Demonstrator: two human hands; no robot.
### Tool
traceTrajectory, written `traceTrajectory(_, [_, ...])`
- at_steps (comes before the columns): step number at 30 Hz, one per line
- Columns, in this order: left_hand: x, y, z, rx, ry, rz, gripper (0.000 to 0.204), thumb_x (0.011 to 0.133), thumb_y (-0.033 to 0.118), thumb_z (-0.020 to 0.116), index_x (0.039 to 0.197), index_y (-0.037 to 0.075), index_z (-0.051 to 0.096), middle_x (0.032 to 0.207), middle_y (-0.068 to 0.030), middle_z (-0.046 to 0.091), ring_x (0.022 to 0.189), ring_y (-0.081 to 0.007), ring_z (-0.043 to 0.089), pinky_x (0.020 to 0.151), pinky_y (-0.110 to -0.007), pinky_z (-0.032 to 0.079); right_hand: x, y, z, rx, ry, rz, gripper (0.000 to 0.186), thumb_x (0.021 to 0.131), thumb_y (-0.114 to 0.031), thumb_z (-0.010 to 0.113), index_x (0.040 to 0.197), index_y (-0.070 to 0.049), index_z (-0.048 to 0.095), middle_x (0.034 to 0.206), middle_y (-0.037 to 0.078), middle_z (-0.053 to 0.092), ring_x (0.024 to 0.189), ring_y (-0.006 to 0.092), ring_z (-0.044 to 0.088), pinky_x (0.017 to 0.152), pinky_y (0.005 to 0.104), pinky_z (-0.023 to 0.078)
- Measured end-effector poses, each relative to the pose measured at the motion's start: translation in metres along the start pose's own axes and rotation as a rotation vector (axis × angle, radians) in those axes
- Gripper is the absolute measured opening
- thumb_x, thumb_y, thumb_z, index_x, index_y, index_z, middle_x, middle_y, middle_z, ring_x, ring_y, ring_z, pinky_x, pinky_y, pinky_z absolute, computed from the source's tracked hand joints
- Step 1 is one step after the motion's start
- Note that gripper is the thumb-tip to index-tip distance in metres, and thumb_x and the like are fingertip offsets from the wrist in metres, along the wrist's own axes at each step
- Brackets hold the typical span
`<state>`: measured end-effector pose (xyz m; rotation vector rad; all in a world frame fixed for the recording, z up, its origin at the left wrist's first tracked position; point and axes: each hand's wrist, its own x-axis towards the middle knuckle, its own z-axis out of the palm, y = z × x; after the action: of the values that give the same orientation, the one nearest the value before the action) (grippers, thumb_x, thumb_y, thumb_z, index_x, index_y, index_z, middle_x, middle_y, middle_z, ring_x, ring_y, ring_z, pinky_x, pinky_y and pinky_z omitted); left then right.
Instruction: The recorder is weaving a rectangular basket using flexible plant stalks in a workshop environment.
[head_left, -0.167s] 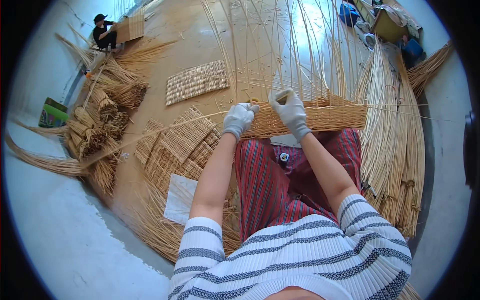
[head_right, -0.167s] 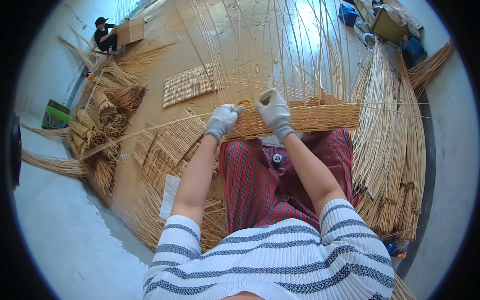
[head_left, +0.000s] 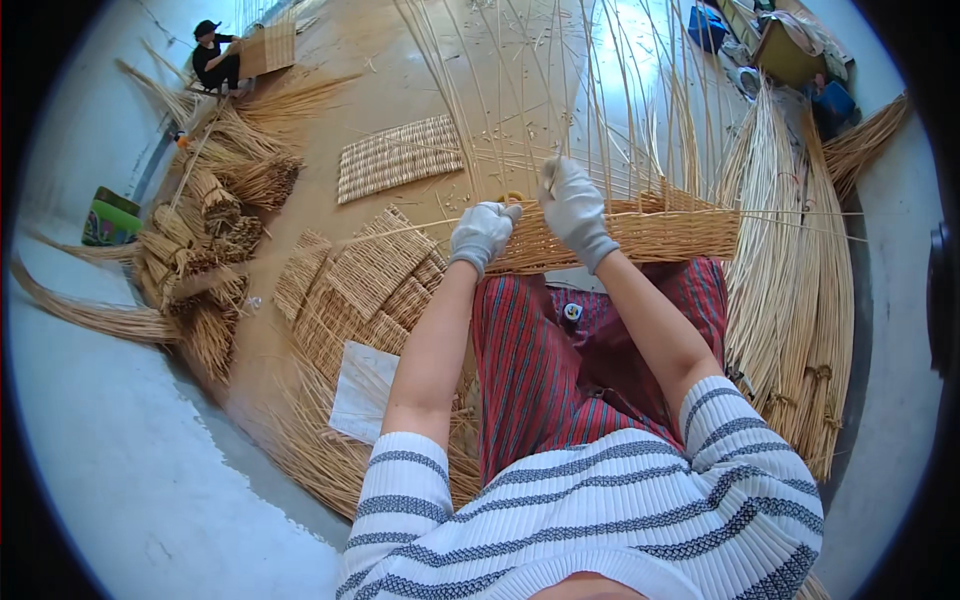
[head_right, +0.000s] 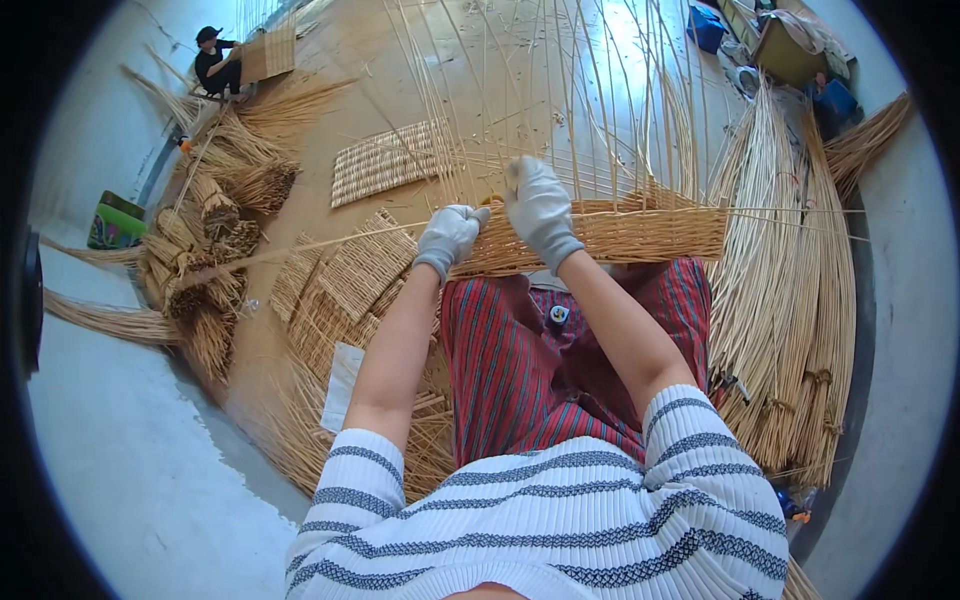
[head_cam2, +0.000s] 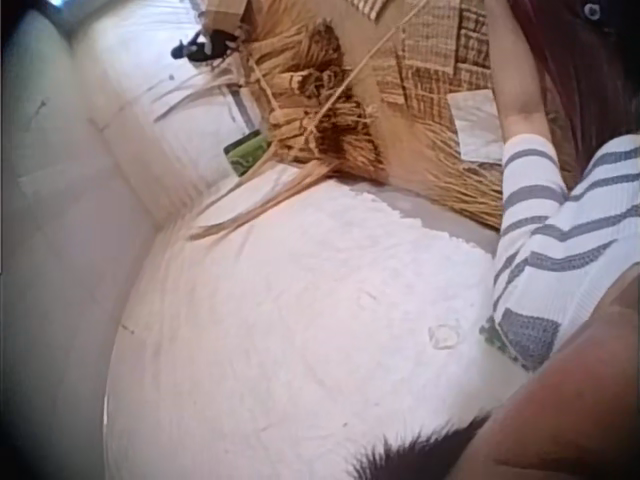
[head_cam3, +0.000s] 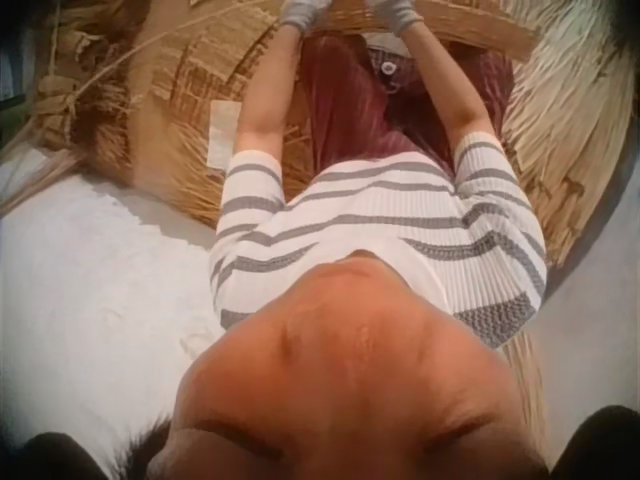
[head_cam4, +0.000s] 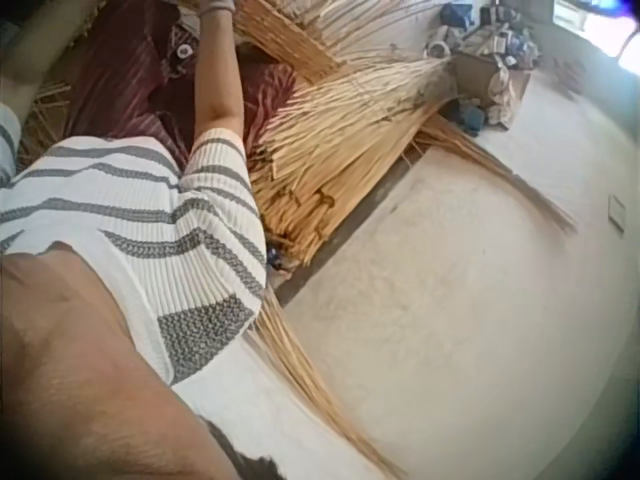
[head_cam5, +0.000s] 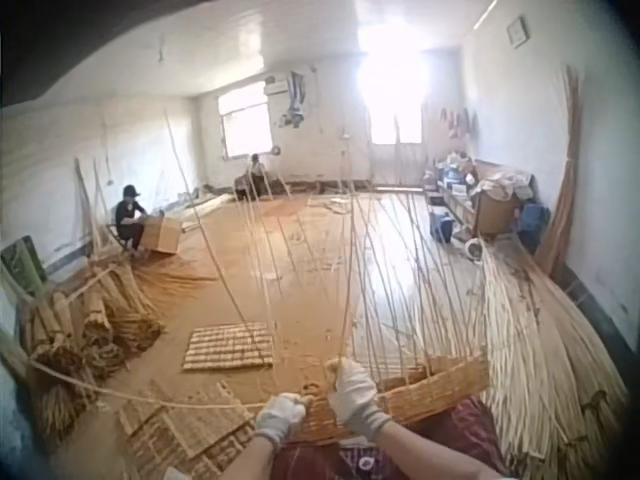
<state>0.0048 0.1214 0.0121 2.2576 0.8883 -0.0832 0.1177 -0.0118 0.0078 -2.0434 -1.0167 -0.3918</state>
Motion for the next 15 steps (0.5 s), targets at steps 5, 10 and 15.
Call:
traceTrajectory(5, [0.003, 0.011, 0.008, 0.001, 0.007, 0.105, 0.043, 0.092, 0.05, 0.056, 0.101, 0.012, 0.074, 0.107, -0.0186, 0.071, 0.102, -0.0388, 0.066, 0.09, -0.046, 0.051, 0.011, 0.0, 0.044, 0.814, -0.245, -0.113, 0.035, 0.096, -0.003, 0.057, 0.131, -0.005, 0.06, 0.092, 0.0, 0.066, 0.085, 0.0105, 0.058, 0.079, 0.0265, 0.05])
traceTrajectory(10, [0.036, -0.038, 0.035, 0.515, 0.063, 0.279, 0.033, 0.092, 0.035, 0.057, 0.103, 0.008, 0.071, 0.11, -0.0228, 0.069, 0.103, -0.0423, 0.066, 0.088, -0.048, 0.054, 0.022, -0.017, 0.054, 1.12, -0.427, 0.365, 0.026, 0.105, -0.02, 0.052, 0.118, -0.006, 0.069, 0.089, -0.005, 0.066, 0.078, 0.0046, 0.054, 0.07, 0.0215, 0.048])
traceTrajectory(15, [0.042, -0.044, 0.036, 0.295, 0.082, 0.31, 0.03, 0.087, 0.029, 0.064, 0.106, 0.007, 0.071, 0.105, -0.0228, 0.07, 0.1, -0.0414, 0.067, 0.087, -0.047, 0.056, 0.028, -0.05, 0.07, 1.19, -0.274, 0.314, 0.026, 0.106, -0.024, 0.051, 0.114, -0.009, 0.071, 0.082, -0.003, 0.065, 0.073, 0.0043, 0.051, 0.067, 0.0217, 0.045])
